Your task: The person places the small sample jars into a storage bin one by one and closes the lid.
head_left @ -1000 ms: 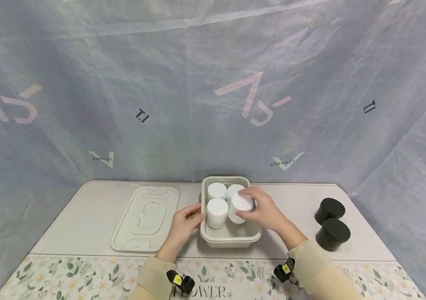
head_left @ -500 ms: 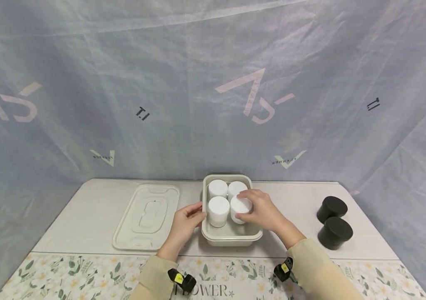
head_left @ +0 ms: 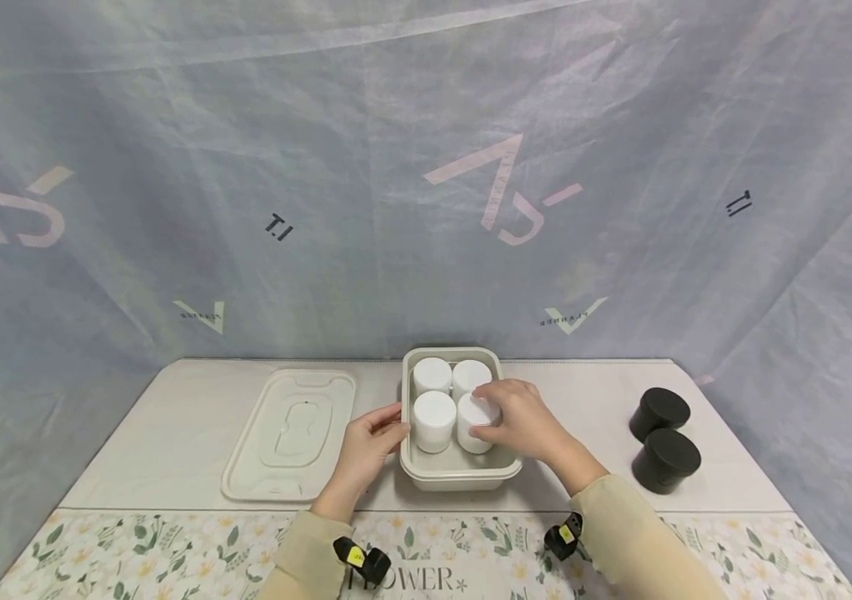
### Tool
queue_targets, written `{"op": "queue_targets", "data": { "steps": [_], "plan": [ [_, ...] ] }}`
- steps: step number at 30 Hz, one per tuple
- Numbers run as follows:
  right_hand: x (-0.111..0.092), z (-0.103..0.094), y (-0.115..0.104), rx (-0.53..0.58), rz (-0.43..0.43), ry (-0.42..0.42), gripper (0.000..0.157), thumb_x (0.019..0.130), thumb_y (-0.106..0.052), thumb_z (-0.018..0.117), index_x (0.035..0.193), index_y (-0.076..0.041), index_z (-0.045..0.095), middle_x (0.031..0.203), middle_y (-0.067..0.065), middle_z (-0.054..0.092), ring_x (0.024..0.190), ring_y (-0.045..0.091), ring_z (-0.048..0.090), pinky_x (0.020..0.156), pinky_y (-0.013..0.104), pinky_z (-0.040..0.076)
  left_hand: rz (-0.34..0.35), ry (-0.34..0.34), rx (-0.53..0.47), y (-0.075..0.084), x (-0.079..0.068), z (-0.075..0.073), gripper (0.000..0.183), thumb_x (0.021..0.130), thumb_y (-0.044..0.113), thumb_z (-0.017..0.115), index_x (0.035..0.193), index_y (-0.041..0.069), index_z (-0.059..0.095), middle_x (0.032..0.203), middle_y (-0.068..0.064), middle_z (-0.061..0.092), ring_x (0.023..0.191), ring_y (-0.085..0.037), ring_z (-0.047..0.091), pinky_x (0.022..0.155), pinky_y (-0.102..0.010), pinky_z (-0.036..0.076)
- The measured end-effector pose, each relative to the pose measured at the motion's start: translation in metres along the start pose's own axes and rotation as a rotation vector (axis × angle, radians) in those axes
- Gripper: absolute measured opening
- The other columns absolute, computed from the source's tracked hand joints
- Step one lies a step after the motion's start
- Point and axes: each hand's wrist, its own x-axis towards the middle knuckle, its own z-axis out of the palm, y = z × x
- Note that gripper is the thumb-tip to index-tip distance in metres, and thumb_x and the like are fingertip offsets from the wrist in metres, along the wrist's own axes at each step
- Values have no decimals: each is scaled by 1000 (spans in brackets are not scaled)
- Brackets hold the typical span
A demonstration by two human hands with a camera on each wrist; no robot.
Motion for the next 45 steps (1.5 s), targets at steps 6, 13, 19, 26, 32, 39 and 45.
{"op": "queue_targets", "data": {
  "steps": [6, 13, 19, 26, 32, 39, 45],
  "plan": [
    [3, -3, -4, -89, -20, 3, 43, 71, -35, 81, 104, -12, 65, 111, 6, 66, 112, 28, 57, 101, 52, 38, 4, 9, -8, 0, 1, 0, 44, 87, 10, 66, 129, -2, 55, 119, -21, 62, 95, -9, 63, 72, -21, 57],
    [4, -6, -10, -135, -20, -33, 44, 69, -37, 82, 101, -12, 65, 111, 6, 65, 109, 28, 57, 96, 50, 41, -1, 14, 2, -3, 3, 0, 42, 87, 9, 66, 127, -1, 57, 119, -20, 63, 92, -7, 63, 75, -25, 58],
    [-4, -7, -5, -62, -8, -11, 45, 74, -41, 78, 104, -10, 66, 118, 10, 62, 114, 30, 55, 92, 50, 44, -3, 2, 6, -1, 0, 1, 44, 87, 11, 66, 128, -2, 55, 120, -20, 62, 96, -11, 63, 76, -23, 57],
    [-21, -15, 15, 27, 17, 114, 43, 80, -37, 73, 110, -6, 66, 125, 16, 60, 118, 34, 53, 100, 54, 42, -12, -7, 2, -2, 1, 1, 45, 88, 12, 65, 129, -1, 54, 121, -20, 61, 98, -11, 63, 76, -22, 57],
    [-40, -28, 42, 13, 121, 151, 47, 83, -37, 70, 115, -4, 63, 128, 18, 57, 119, 37, 52, 99, 56, 42, -22, -11, 4, -2, 2, 0, 44, 88, 10, 65, 129, -3, 54, 121, -21, 60, 98, -11, 63, 77, -24, 57],
    [-64, -46, 72, -55, 240, 173, 48, 87, -37, 66, 120, -3, 59, 130, 21, 53, 121, 41, 48, 97, 60, 40, -19, -14, -17, 0, -1, 0, 46, 88, 10, 65, 130, -4, 53, 123, -22, 59, 98, -12, 63, 74, -19, 56],
    [-80, -61, 94, -104, 367, 240, 49, 88, -32, 65, 122, 1, 56, 129, 26, 51, 119, 45, 44, 92, 66, 36, -17, -7, -24, 2, -2, 1, 46, 88, 12, 65, 130, -2, 53, 124, -20, 60, 100, -12, 63, 76, -20, 56]
  ]
}}
